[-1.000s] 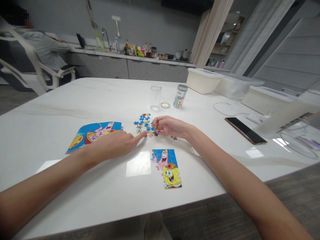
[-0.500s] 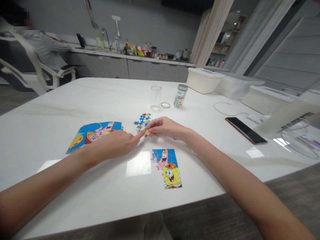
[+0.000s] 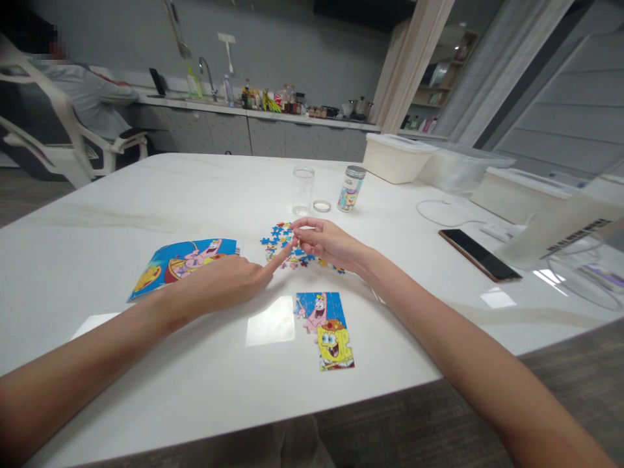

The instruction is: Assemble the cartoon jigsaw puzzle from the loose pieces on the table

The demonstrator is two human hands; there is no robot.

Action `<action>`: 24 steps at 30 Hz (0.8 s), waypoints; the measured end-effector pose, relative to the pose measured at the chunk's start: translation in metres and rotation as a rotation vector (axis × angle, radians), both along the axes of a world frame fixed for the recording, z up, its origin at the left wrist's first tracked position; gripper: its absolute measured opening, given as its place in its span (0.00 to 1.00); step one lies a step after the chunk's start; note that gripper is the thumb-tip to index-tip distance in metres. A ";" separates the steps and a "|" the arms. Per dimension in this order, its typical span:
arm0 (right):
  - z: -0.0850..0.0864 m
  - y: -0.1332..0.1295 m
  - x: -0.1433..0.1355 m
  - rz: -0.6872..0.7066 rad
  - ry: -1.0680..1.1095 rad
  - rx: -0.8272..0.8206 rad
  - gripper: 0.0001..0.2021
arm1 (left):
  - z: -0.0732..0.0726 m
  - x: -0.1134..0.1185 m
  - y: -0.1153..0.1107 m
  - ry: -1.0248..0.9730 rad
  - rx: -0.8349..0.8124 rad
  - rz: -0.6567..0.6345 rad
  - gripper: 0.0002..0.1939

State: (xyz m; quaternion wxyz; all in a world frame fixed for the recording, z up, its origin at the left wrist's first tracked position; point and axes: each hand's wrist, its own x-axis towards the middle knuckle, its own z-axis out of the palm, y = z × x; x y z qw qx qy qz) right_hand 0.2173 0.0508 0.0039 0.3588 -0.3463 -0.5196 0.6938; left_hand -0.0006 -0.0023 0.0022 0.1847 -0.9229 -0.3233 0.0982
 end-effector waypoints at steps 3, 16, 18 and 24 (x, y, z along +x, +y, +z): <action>0.003 -0.003 -0.003 0.003 0.012 0.065 0.11 | 0.000 0.000 0.000 -0.011 0.017 -0.022 0.41; -0.003 0.003 0.002 0.019 -0.037 -0.021 0.10 | -0.005 -0.002 0.001 -0.018 0.046 -0.020 0.38; -0.003 0.003 0.002 0.023 -0.036 -0.022 0.11 | -0.005 -0.002 0.002 -0.024 0.036 -0.023 0.37; -0.006 0.003 0.001 -0.028 -0.068 0.158 0.09 | -0.002 -0.001 0.001 -0.004 0.034 -0.021 0.40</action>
